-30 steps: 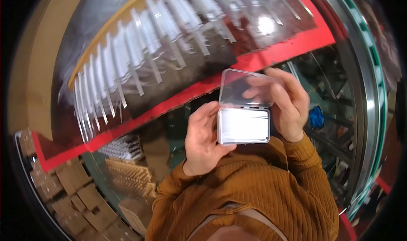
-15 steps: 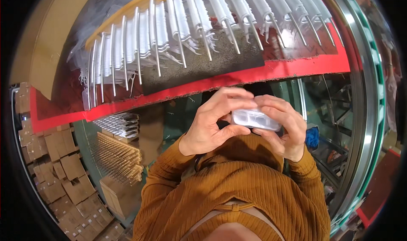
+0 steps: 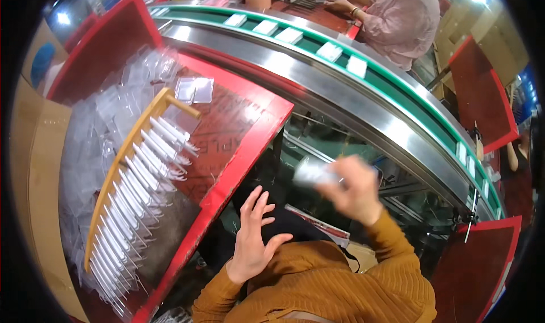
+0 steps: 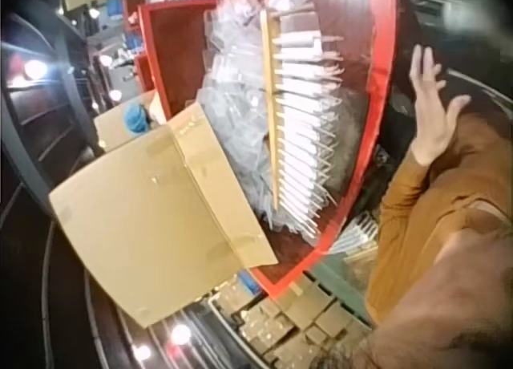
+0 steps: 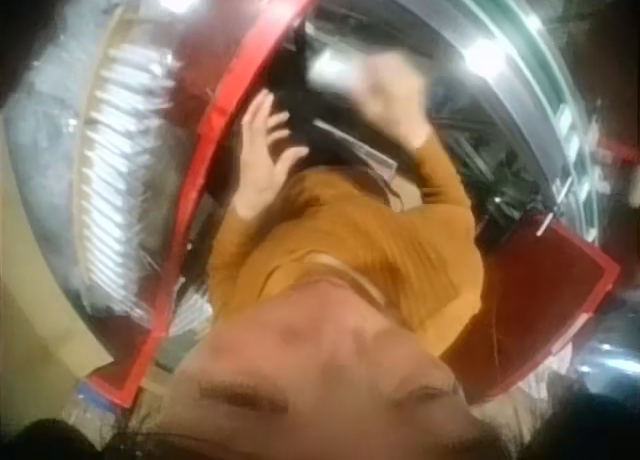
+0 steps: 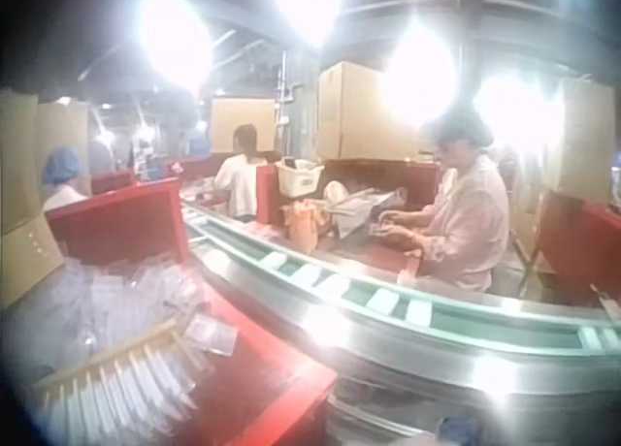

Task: The person packs dental floss picks by removing them from a rack, placing them into small plastic cases, closing the cases, and placing the filled cases onto a conveyor belt, swapping empty racks with full ones.

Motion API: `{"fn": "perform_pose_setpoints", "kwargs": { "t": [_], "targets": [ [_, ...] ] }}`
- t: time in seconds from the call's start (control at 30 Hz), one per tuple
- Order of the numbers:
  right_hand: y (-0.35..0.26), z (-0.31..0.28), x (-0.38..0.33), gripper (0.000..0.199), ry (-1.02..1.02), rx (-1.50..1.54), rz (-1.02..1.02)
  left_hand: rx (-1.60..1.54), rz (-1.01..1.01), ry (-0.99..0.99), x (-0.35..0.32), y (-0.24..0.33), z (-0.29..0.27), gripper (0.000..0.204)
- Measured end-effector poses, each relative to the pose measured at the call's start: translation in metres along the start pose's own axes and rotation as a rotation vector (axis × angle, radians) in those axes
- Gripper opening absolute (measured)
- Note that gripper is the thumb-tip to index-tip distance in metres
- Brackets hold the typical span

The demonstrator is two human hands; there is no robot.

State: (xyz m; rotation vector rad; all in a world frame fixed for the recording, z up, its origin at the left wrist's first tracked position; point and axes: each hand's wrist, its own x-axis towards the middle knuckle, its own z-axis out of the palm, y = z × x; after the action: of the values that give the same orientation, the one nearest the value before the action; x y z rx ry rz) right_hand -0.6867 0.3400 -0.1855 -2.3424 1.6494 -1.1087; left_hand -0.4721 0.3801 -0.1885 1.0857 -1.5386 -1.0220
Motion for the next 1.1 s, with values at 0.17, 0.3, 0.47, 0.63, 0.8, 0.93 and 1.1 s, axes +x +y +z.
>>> {"fn": "perform_pose_setpoints", "kwargs": {
  "t": [0.17,0.3,0.47,0.63,0.8,0.93,1.1],
  "targets": [
    [0.181,-0.079,0.032,0.034,0.573,0.045,0.517,-0.055,-0.077,-0.122,-0.011,-0.004,-0.009,0.048],
    [0.238,-0.063,0.077,0.047,0.208,-0.363,1.0,0.002,-0.225,0.215,-0.021,-0.001,-0.1,0.033],
    [0.241,-0.022,0.099,0.038,-0.186,-0.924,0.757,0.326,-0.262,0.927,-0.135,-0.024,-0.198,0.023],
    [0.129,0.055,0.164,0.017,0.082,-0.669,0.12,0.451,-0.264,1.42,-0.21,-0.013,-0.255,0.03],
    [0.043,0.217,0.267,0.033,-0.371,0.268,-0.312,0.477,-0.372,1.332,-0.204,0.007,-0.246,0.042],
    [0.044,0.259,0.313,0.047,-0.561,0.361,-0.45,0.458,-0.308,1.038,-0.153,0.009,-0.248,0.045],
    [0.037,0.283,0.298,0.044,-0.53,0.219,-0.478,0.281,-0.079,1.049,-0.157,0.006,-0.226,0.043]
  ]
}}
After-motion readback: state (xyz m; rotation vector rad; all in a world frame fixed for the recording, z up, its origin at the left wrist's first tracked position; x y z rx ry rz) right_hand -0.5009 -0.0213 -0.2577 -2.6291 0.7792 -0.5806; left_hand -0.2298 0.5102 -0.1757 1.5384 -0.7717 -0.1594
